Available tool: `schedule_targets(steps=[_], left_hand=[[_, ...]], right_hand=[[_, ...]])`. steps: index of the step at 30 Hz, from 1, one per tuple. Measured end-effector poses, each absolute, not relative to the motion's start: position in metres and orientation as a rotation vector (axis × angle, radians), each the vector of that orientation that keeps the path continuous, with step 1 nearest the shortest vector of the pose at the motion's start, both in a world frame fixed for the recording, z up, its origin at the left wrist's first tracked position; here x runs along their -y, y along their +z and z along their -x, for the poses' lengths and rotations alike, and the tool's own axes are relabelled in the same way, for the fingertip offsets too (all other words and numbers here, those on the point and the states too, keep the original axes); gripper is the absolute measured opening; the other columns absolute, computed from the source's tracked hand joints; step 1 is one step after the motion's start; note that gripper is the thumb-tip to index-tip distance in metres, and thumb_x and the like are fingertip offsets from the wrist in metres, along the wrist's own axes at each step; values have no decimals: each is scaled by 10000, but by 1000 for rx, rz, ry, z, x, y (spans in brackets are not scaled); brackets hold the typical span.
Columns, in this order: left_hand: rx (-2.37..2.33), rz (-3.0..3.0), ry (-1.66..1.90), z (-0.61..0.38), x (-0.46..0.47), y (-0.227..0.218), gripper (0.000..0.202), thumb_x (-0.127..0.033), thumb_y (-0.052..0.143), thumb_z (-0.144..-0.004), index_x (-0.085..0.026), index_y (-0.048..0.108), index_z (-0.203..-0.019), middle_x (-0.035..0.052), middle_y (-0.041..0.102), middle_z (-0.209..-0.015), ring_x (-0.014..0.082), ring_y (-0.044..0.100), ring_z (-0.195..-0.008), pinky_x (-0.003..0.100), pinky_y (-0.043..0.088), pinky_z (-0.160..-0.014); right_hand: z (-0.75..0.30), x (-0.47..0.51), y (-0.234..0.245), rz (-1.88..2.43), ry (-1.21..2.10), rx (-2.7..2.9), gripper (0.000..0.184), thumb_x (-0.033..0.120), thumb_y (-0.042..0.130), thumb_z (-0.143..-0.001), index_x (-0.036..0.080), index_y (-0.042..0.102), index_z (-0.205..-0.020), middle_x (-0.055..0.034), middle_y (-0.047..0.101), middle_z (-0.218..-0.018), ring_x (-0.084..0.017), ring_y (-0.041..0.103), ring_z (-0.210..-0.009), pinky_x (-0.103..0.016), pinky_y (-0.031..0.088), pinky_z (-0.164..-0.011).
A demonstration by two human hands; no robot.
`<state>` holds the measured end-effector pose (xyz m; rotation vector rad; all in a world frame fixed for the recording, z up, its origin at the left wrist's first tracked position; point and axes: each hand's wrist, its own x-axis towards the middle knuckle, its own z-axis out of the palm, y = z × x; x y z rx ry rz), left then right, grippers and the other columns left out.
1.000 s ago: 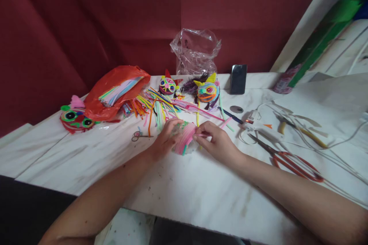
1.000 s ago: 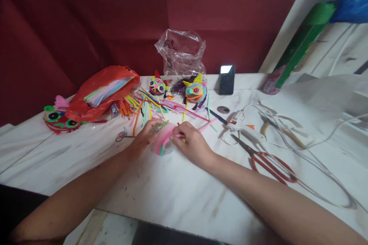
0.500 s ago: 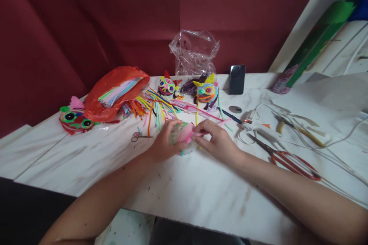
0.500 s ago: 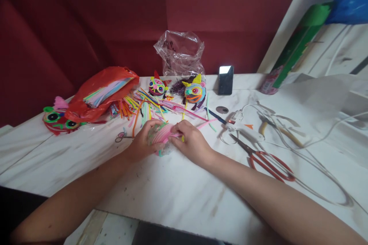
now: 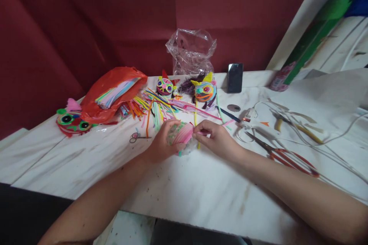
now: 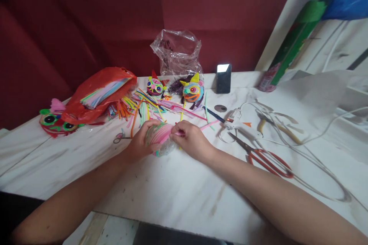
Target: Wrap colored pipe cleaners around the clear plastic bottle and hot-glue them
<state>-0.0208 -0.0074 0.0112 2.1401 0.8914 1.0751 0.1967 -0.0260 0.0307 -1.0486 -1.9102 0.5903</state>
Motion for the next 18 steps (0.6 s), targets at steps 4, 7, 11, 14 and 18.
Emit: schedule_targets(steps=[4,7,11,14,18], left_hand=[[-879,-2149,1056,21,7,13,606,-466,697,-749,-183,446,-1223,142,480,-1269,319,458,-1238,512,350,-1081],[-885,-2118,1034,21,6,13,627,-493,697,-752,-184,445,-1236,143,483,-1271,320,459,-1235,510,352,-1077],[-841,-2068,1014,22,4,13,562,-580,526,-856,-175,452,-1238,151,473,-1296,315,433,-1266,498,317,-1102],[-829,-2021,1008,24,4,14,558,-599,447,-885,-172,463,-1243,143,472,-1315,312,418,-1288,482,294,-1122],[-848,-2016,971,24,4,14,624,-595,562,-815,-191,453,-1277,130,469,-1347,325,423,-1293,481,308,-1121]], right_hand=[[-197,24,30,1072,626,1888,97,244,580,-789,195,576,-705,-14,617,-695,-138,568,-634,-256,437,-591],[-198,23,30,1088,646,1874,90,250,586,-778,195,574,-708,-10,618,-692,-136,564,-628,-256,431,-590],[-198,22,29,1096,654,1881,96,263,582,-782,192,580,-717,-7,617,-689,-132,555,-623,-253,428,-590],[-198,21,28,1101,640,1889,110,271,573,-787,190,572,-712,-11,613,-691,-135,555,-631,-258,433,-601],[-199,21,27,1110,625,1900,104,269,575,-789,190,573,-723,-15,619,-697,-139,556,-631,-264,442,-601]])
